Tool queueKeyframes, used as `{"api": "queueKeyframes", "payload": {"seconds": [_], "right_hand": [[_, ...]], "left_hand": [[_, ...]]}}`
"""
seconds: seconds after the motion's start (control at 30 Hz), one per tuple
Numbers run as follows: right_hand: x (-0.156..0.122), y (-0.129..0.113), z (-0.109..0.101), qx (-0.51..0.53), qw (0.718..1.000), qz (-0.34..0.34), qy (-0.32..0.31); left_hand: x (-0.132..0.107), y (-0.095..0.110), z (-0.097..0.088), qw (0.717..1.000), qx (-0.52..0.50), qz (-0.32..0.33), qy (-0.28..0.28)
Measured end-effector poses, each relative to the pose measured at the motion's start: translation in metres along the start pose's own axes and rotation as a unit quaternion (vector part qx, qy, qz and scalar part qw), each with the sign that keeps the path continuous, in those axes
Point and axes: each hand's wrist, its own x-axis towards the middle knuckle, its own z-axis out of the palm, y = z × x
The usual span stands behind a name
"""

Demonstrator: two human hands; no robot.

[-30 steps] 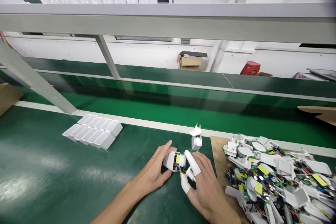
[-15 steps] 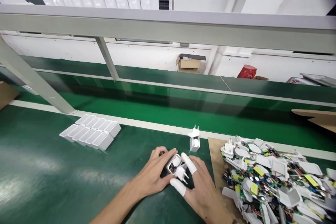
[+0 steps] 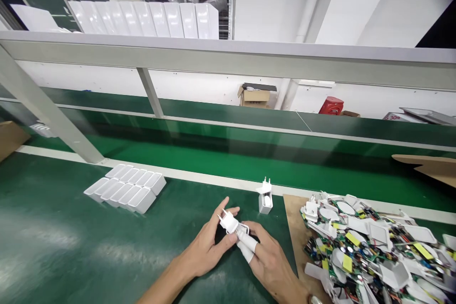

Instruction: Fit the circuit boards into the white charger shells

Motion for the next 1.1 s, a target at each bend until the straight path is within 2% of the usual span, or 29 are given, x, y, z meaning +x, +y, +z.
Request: {"api": "queueKeyframes", "payload": {"seconds": [0.1, 0.2, 0.3, 0.47, 0.57, 0.7, 0.77, 0.87, 0.9, 0.93, 0.97, 1.03, 1.07, 1.1], "right_hand": [[0.001, -0.002, -0.003, -0.004, 0.999, 0.003, 0.034], [-0.003, -0.002, 0.000, -0.021, 0.999, 0.022, -0.015], [-0.008, -0.001, 0.007, -0.037, 0.997, 0.033, -0.058], [-0.009, 0.000, 0.012, -0.047, 0.998, 0.041, -0.021], [-0.008, -0.001, 0.012, -0.028, 0.998, 0.053, -0.037], [-0.008, 0.000, 0.012, 0.022, 0.995, 0.097, -0.016], [-0.008, 0.000, 0.011, 0.047, 0.994, 0.099, -0.020], [-0.006, 0.000, 0.011, 0.127, 0.985, 0.117, -0.020], [-0.004, 0.000, 0.011, 0.185, 0.971, 0.153, -0.005], [-0.003, -0.001, 0.012, 0.265, 0.941, 0.212, 0.012], [-0.001, -0.001, 0.014, 0.351, 0.893, 0.279, 0.026], [0.003, -0.004, 0.016, 0.489, 0.779, 0.390, 0.039], [0.004, -0.005, 0.018, 0.526, 0.737, 0.423, 0.038], [0.005, -0.007, 0.019, 0.544, 0.713, 0.441, 0.035]], "left_hand": [[-0.002, -0.005, -0.001, 0.998, 0.017, 0.050, 0.026], [-0.002, -0.006, 0.000, 0.994, 0.053, 0.078, 0.050], [0.000, -0.004, 0.002, 0.994, 0.081, 0.050, 0.054], [0.001, -0.001, 0.003, 0.996, 0.066, -0.008, 0.059], [0.002, -0.002, 0.002, 0.996, 0.051, -0.010, 0.065], [0.003, -0.001, 0.001, 0.997, 0.042, -0.011, 0.068], [0.004, -0.001, 0.000, 0.997, 0.044, -0.012, 0.069], [0.004, -0.004, -0.001, 0.997, 0.025, 0.009, 0.071], [0.004, -0.006, -0.001, 0.997, 0.011, 0.036, 0.073], [0.004, -0.006, 0.000, 0.995, 0.001, 0.069, 0.075], [0.003, -0.007, 0.002, 0.992, 0.002, 0.101, 0.079], [0.002, -0.005, 0.007, 0.984, 0.044, 0.148, 0.091], [0.001, -0.004, 0.010, 0.979, 0.075, 0.162, 0.098], [0.001, -0.002, 0.013, 0.974, 0.104, 0.173, 0.103]]}}
